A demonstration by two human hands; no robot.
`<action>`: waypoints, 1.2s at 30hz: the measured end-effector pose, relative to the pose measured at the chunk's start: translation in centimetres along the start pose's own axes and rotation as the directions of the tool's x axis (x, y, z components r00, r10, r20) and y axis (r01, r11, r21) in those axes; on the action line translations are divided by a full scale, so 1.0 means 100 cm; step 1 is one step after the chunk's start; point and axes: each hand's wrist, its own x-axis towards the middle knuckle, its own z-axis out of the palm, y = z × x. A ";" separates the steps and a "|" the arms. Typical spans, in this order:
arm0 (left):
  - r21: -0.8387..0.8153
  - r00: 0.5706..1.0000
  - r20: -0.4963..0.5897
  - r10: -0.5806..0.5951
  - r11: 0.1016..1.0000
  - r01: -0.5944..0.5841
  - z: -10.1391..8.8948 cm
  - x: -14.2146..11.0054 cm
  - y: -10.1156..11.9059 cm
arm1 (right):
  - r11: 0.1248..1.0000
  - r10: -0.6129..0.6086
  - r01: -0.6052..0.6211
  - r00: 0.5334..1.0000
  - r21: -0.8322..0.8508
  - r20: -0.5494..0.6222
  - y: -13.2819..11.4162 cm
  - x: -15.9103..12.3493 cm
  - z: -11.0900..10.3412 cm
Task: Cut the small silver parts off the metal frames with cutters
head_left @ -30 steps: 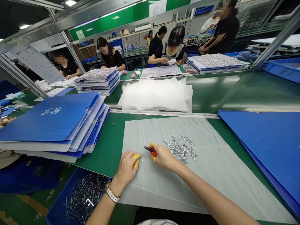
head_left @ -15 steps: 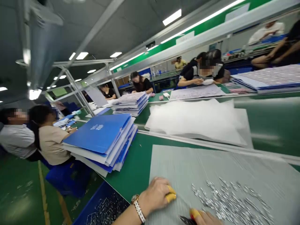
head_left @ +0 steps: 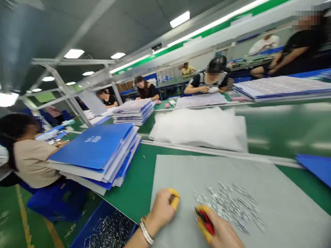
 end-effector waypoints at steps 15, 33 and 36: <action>-0.573 0.929 -0.026 -0.370 0.766 0.290 0.036 -0.005 0.025 | 0.618 0.427 -0.192 0.896 0.762 -0.120 -0.040 0.025 0.009; -0.598 0.923 -0.038 -0.384 0.748 0.287 0.037 -0.007 0.031 | 0.571 0.423 -0.167 0.899 0.804 -0.114 -0.035 0.026 0.021; -0.607 0.920 -0.044 -0.389 0.742 0.284 0.037 -0.006 0.028 | 0.556 0.433 -0.177 0.896 0.812 -0.101 -0.035 0.027 0.021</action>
